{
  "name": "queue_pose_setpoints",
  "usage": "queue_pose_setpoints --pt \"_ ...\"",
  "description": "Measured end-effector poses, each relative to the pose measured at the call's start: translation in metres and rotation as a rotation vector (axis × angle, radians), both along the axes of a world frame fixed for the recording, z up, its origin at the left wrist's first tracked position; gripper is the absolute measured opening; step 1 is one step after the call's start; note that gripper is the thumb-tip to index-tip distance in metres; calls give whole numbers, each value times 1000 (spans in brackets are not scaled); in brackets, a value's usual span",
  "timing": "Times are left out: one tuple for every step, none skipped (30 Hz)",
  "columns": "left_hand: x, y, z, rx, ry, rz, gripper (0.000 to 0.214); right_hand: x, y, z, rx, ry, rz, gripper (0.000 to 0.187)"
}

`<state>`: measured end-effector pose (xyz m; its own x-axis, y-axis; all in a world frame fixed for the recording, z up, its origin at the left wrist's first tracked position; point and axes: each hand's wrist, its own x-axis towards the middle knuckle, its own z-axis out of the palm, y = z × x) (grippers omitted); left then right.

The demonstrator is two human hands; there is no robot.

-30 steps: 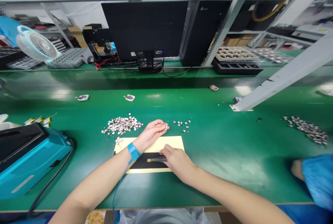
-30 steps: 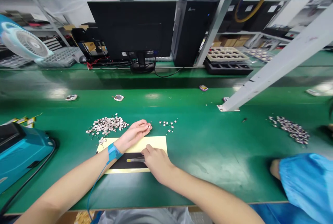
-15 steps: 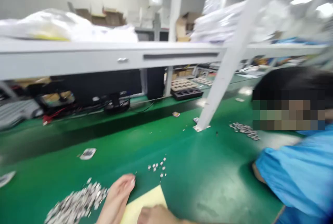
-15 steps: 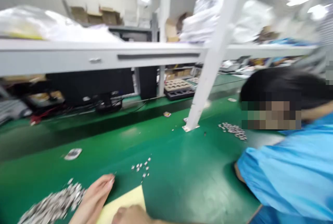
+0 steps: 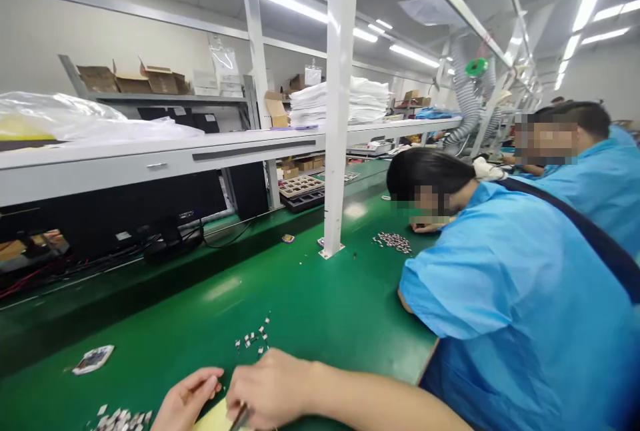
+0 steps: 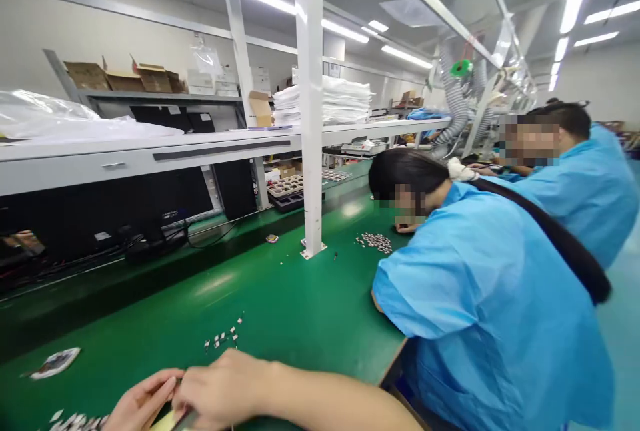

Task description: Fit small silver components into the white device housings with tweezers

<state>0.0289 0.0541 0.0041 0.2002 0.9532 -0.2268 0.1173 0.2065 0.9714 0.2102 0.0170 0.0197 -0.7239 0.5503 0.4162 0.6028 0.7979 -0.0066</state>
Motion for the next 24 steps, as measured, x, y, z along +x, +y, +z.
queue_pose_setpoints --pt "1 1 -2 17 -1 -7 52 1 1 2 46 36 -21 19" --pt "2 2 -3 28 -4 -1 53 3 2 4 86 68 -31 18" --pt "2 2 -3 32 -6 17 53 4 4 5 121 96 -34 17" --pt "3 2 -3 36 -5 39 54 6 5 6 149 122 -36 16" --pt "4 1 -2 35 -1 56 55 8 6 6 170 146 -37 15" --pt "5 0 0 33 6 62 56 9 8 5 184 167 -40 14" --pt "6 -2 2 32 8 57 56 10 9 5 190 187 -47 13" --pt "7 -4 4 31 3 44 55 11 11 4 195 208 -57 12" --pt "8 -6 7 29 -11 35 54 12 13 3 202 231 -65 11" --pt "10 -8 8 24 -33 28 52 13 14 2 208 254 -72 11" --pt "11 -10 10 14 -57 27 51 14 16 2 213 276 -77 10" --pt "11 -11 11 6 -77 26 49 14 17 2 215 298 -81 10" --pt "12 -12 11 5 -90 27 47 15 18 1 215 318 -83 11" --pt "12 -13 11 21 -93 26 46 15 19 1 210 339 -83 11" --pt "11 -13 10 52 -87 27 45 15 19 1 203 359 -83 11" --pt "10 -12 9 96 -73 29 44 15 20 0 192 380 -82 11" --pt "9 -11 7 142 -53 38 44 15 21 -1 179 404 -82 10" --pt "8 -9 4 181 -28 50 44 15 21 -2 162 431 -84 9" --pt "7 -7 2 204 -1 61 45 15 22 -3 142 462 -87 8" --pt "5 -5 -1 213 24 72 47 16 24 -5 118 496 -89 7" --pt "4 -3 -4 214 43 78 50 17 25 -7 91 532 -90 6" --pt "3 -1 -6 214 51 78 52 18 27 -9 61 571 -87 7" --pt "3 0 -7 219 52 74 53 19 29 -11 30 612 -82 8" --pt "3 0 -8 233 52 65 54 21 31 -12 0 655 -76 10"
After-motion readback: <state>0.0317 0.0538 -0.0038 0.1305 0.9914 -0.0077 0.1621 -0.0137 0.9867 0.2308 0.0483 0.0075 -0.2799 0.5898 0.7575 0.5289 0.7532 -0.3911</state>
